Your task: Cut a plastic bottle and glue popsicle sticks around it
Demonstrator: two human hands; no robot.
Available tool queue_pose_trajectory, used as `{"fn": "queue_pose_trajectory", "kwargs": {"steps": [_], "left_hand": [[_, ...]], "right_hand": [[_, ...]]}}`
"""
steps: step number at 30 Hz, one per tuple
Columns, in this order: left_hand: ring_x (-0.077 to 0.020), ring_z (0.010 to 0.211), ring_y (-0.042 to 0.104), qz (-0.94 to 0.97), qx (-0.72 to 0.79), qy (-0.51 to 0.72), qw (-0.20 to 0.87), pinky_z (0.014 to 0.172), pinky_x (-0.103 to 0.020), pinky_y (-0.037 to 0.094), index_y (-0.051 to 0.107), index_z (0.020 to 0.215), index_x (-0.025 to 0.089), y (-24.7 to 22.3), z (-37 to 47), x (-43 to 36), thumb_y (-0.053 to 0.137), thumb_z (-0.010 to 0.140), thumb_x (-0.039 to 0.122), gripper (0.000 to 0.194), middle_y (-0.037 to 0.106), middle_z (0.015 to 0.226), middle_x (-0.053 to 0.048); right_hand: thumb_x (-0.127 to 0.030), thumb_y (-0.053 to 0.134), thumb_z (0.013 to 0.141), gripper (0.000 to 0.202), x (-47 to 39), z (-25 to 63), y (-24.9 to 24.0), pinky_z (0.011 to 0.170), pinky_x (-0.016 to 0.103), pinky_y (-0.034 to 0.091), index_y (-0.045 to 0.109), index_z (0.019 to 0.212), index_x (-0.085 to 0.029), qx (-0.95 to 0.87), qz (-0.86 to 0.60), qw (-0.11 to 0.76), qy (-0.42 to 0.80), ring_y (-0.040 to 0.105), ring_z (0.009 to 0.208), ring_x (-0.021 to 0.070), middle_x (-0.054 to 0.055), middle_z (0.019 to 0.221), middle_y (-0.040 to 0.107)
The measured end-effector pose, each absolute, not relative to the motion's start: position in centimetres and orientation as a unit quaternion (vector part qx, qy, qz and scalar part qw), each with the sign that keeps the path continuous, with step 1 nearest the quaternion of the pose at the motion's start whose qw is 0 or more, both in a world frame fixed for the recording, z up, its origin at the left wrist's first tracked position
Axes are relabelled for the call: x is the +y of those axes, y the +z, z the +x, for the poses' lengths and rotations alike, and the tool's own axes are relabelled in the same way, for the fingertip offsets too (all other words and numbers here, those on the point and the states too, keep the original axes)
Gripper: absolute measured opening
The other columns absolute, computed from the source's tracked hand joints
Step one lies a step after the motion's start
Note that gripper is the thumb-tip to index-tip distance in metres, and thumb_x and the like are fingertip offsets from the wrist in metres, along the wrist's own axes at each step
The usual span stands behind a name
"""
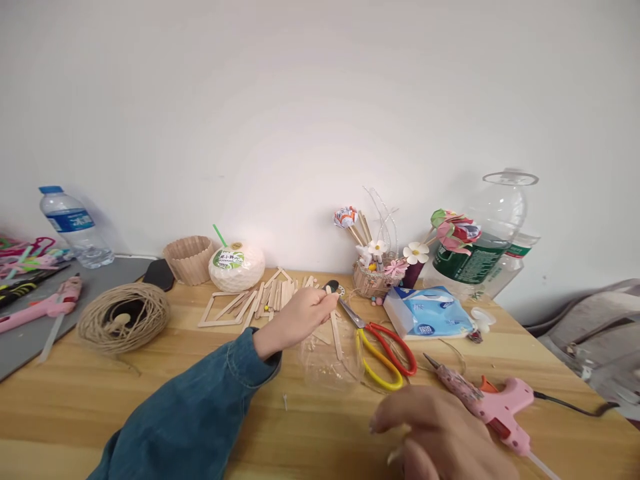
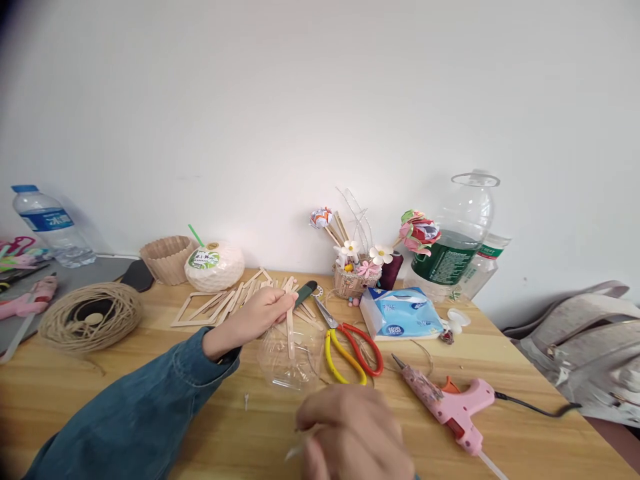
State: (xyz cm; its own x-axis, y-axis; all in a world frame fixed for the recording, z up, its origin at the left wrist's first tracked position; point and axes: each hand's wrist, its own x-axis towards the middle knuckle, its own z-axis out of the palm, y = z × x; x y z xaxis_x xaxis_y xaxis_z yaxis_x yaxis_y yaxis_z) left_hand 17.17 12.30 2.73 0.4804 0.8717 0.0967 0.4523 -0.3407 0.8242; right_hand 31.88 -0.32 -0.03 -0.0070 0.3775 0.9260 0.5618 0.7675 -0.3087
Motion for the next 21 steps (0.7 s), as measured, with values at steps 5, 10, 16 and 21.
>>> {"fn": "queue_pose_trajectory", "kwargs": {"steps": [5, 10, 16, 21], "left_hand": [[-0.0070, 0.043, 0.028, 0.764, 0.380, 0.287, 0.435, 0.045, -0.022, 0.025, 0.032, 0.049, 0.019, 2.9, 17.6, 11.4, 0.034, 0.085, 0.048, 0.046, 0.032, 0.046, 0.007], [-0.0062, 0.043, 0.031, 0.770, 0.356, 0.293, 0.441, 0.043, -0.021, 0.026, 0.034, 0.049, 0.018, 3.1, 17.8, 10.7, 0.036, 0.086, 0.045, 0.046, 0.034, 0.045, 0.006], [-0.0062, 0.035, 0.042, 0.709, 0.365, 0.307, 0.520, 0.039, -0.018, 0.034, 0.042, 0.046, 0.017, 2.9, 18.2, 10.2, 0.034, 0.087, 0.044, 0.049, 0.043, 0.039, 0.003], [-0.0077, 0.034, 0.047, 0.673, 0.307, 0.295, 0.605, 0.035, -0.017, 0.036, 0.046, 0.062, 0.018, 2.5, 18.6, 9.8, 0.039, 0.085, 0.052, 0.042, 0.049, 0.043, 0.004]], "right_hand": [[-0.015, 0.055, 0.082, 0.023, 2.1, 32.7, 1.3, 0.044, 0.020, 0.044, 0.045, 0.062, -0.022, -0.671, -0.444, 0.579, 0.134, 0.055, 0.047, 0.0090, -0.004, 0.054, 0.055], [-0.023, 0.058, 0.082, 0.021, 3.8, 32.7, 0.1, 0.042, 0.019, 0.044, 0.057, 0.103, -0.022, -0.674, -0.431, 0.542, 0.259, 0.053, 0.046, 0.0090, -0.005, 0.059, 0.057], [-0.009, 0.062, 0.077, 0.023, 3.8, 32.6, 0.1, 0.059, 0.020, 0.049, 0.067, 0.093, -0.025, -0.747, -0.372, 0.544, 0.086, 0.061, 0.067, 0.0114, 0.000, 0.075, 0.066], [-0.013, 0.059, 0.082, 0.009, 3.9, 32.6, 0.1, 0.056, 0.020, 0.047, 0.061, 0.077, -0.021, -0.730, -0.399, 0.551, 0.070, 0.058, 0.061, 0.0107, -0.001, 0.068, 0.061]]}}
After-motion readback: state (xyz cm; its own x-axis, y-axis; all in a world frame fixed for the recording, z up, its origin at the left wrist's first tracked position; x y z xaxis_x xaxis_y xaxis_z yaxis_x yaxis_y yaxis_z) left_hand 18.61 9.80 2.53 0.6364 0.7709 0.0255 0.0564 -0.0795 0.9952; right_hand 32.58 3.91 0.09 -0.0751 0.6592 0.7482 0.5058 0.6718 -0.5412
